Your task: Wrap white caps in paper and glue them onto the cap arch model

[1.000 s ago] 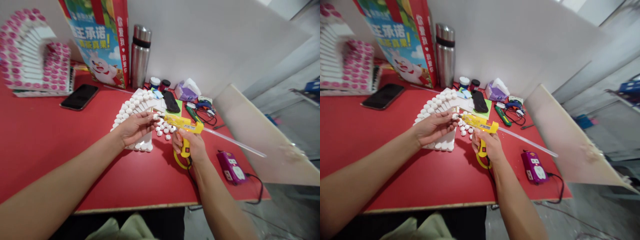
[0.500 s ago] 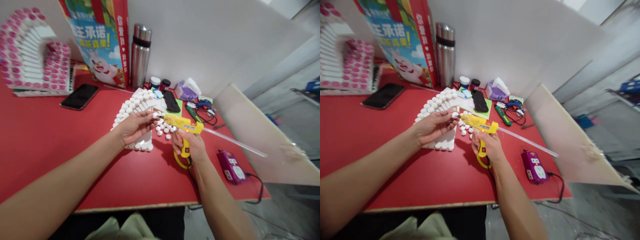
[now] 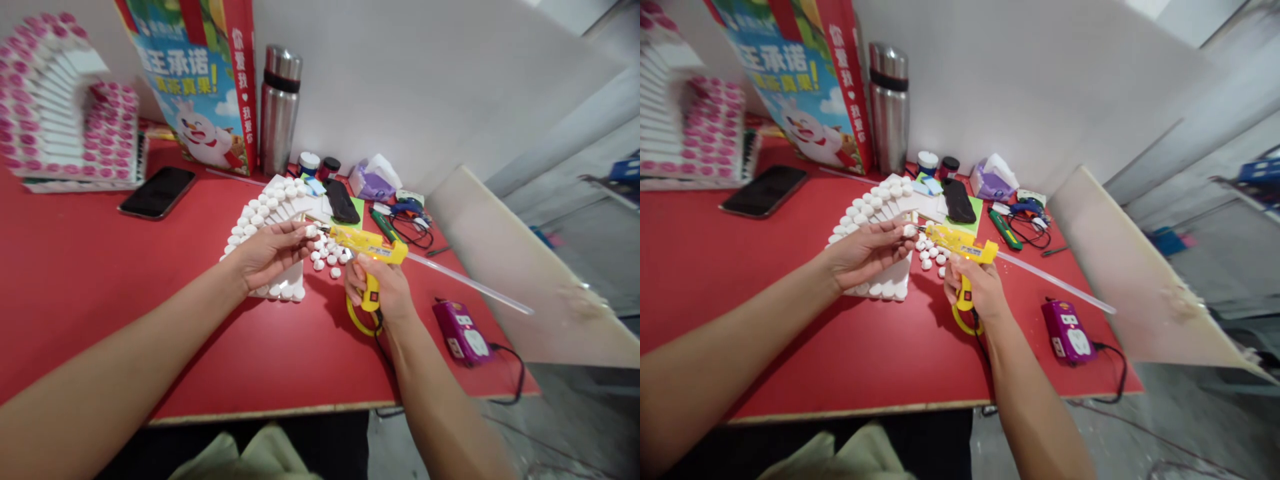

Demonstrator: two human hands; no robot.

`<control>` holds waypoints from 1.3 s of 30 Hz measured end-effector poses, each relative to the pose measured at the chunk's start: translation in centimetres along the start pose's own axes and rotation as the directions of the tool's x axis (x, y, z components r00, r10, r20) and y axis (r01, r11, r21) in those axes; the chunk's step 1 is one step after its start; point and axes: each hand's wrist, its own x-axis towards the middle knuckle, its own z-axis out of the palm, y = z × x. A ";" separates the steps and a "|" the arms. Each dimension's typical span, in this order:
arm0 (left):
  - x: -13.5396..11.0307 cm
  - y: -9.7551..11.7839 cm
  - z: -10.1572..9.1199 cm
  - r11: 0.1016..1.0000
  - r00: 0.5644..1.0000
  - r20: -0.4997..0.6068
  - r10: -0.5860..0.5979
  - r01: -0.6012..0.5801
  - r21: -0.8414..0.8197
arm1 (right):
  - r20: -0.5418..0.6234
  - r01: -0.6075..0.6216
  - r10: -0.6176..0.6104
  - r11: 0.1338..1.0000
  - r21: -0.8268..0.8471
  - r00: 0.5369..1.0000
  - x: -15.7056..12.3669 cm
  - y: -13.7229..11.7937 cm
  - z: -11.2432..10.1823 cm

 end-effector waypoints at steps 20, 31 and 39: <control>0.1 0.0 0.4 0.981 0.982 -0.061 0.176 -0.171 0.087 | 0.110 -0.028 0.018 0.995 0.093 0.994 0.1 0.0 0.1; 0.2 -0.2 -1.6 -0.214 0.733 0.586 0.345 -0.547 0.809 | 0.037 0.013 -0.021 0.979 0.204 0.999 0.4 0.0 -0.7; 0.8 -0.7 -2.2 -0.514 0.746 0.634 0.204 -0.470 0.717 | 0.063 0.004 -0.019 0.974 0.228 0.998 0.5 0.0 -1.0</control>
